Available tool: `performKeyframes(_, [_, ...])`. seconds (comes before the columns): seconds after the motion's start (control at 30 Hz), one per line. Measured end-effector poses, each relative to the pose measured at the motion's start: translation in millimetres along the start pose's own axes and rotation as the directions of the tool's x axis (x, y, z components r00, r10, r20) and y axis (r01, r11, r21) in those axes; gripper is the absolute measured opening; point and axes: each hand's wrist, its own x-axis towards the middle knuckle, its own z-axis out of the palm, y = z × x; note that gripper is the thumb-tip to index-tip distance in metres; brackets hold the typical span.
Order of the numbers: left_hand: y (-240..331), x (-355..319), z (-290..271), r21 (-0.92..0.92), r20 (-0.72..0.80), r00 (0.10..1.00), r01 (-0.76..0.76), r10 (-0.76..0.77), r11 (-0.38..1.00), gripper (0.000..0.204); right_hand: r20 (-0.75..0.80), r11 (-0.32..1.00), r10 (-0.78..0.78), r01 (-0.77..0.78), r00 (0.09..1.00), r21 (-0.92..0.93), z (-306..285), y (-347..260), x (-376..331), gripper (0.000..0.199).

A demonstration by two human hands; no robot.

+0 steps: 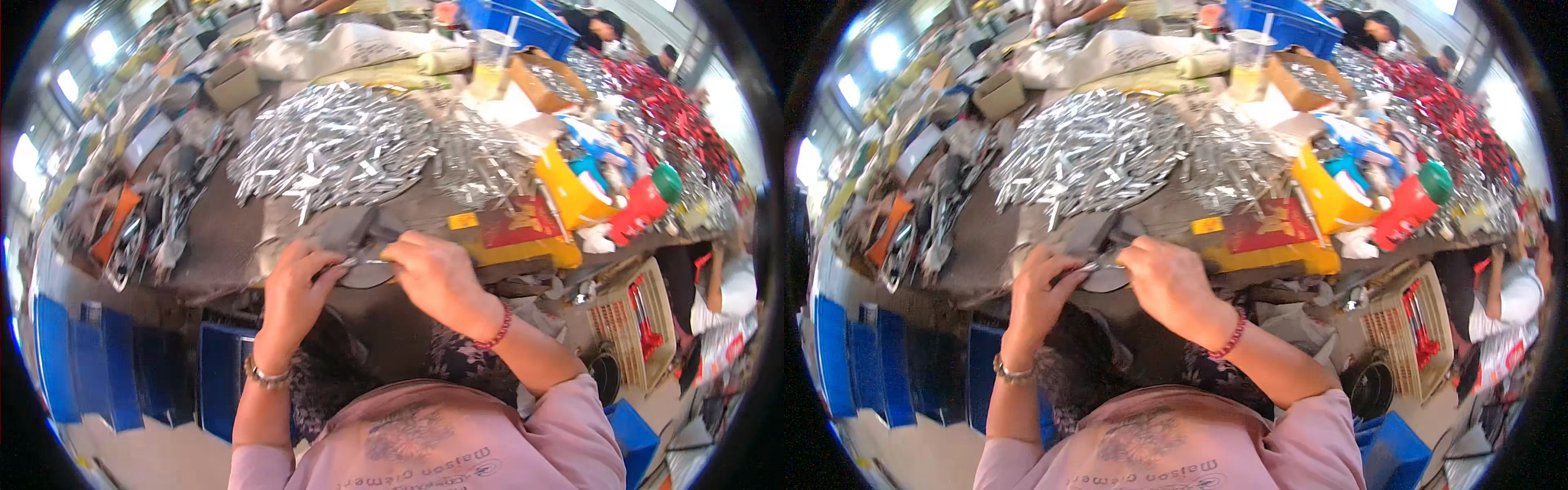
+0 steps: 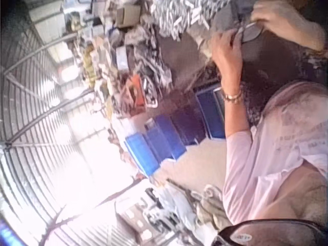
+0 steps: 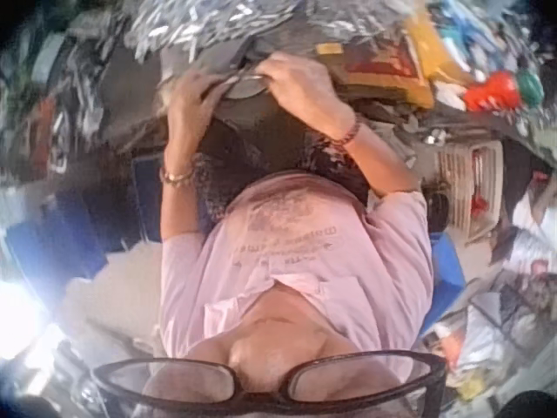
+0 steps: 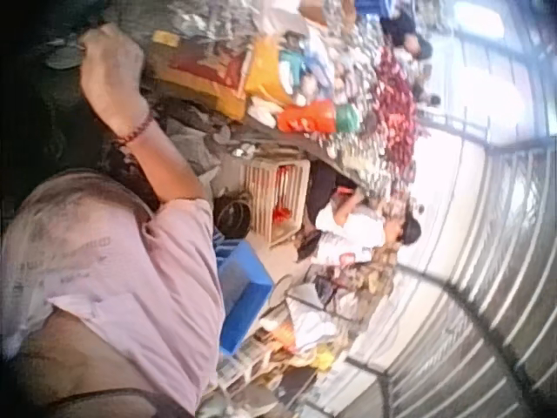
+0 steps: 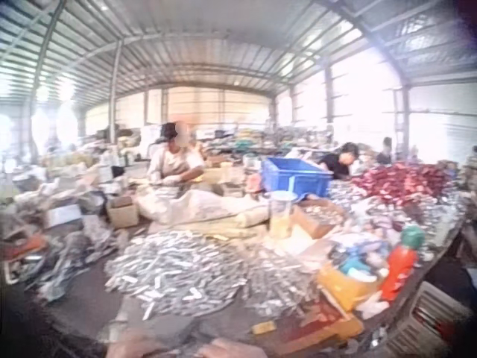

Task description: Assembling small metal hardware components using a hammer and sorting them into a storage bin.

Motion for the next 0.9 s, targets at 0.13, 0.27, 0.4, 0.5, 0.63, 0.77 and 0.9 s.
performKeyframes(0.13, [-7,-1,3,-0.012,-0.008,0.997,-0.073,0.073,0.997,0.018,0.019,0.991,-0.060,0.062,0.998,-0.118,3,-4,5,0.009])
performKeyframes(0.27, [-6,-2,2,-0.021,-0.008,0.999,-0.038,0.038,0.999,0.016,0.026,0.958,-0.154,0.156,0.988,-0.241,6,-6,9,0.010])
performKeyframes(0.4, [-10,-1,1,-0.001,-0.005,0.997,-0.079,0.079,0.997,0.016,0.000,0.956,-0.185,0.180,0.983,-0.232,10,-4,10,0.010])
performKeyframes(0.5, [-14,-2,0,-0.037,0.031,0.996,-0.081,0.082,0.996,0.019,0.006,0.964,-0.188,0.186,0.982,-0.192,8,-5,13,0.010])
performKeyframes(0.63, [-19,-2,2,-0.144,0.053,0.997,-0.044,0.052,0.989,0.019,0.013,0.976,-0.181,0.182,0.983,-0.124,10,-1,15,0.009])
performKeyframes(0.77, [-20,-2,4,-0.182,0.058,0.998,-0.017,0.028,0.983,0.018,0.035,0.981,-0.174,0.176,0.984,-0.076,12,5,17,0.009])
performKeyframes(0.9, [-21,-2,6,-0.186,0.066,0.997,-0.017,0.030,0.982,0.018,0.038,0.983,-0.170,0.173,0.985,-0.065,11,6,19,0.007])
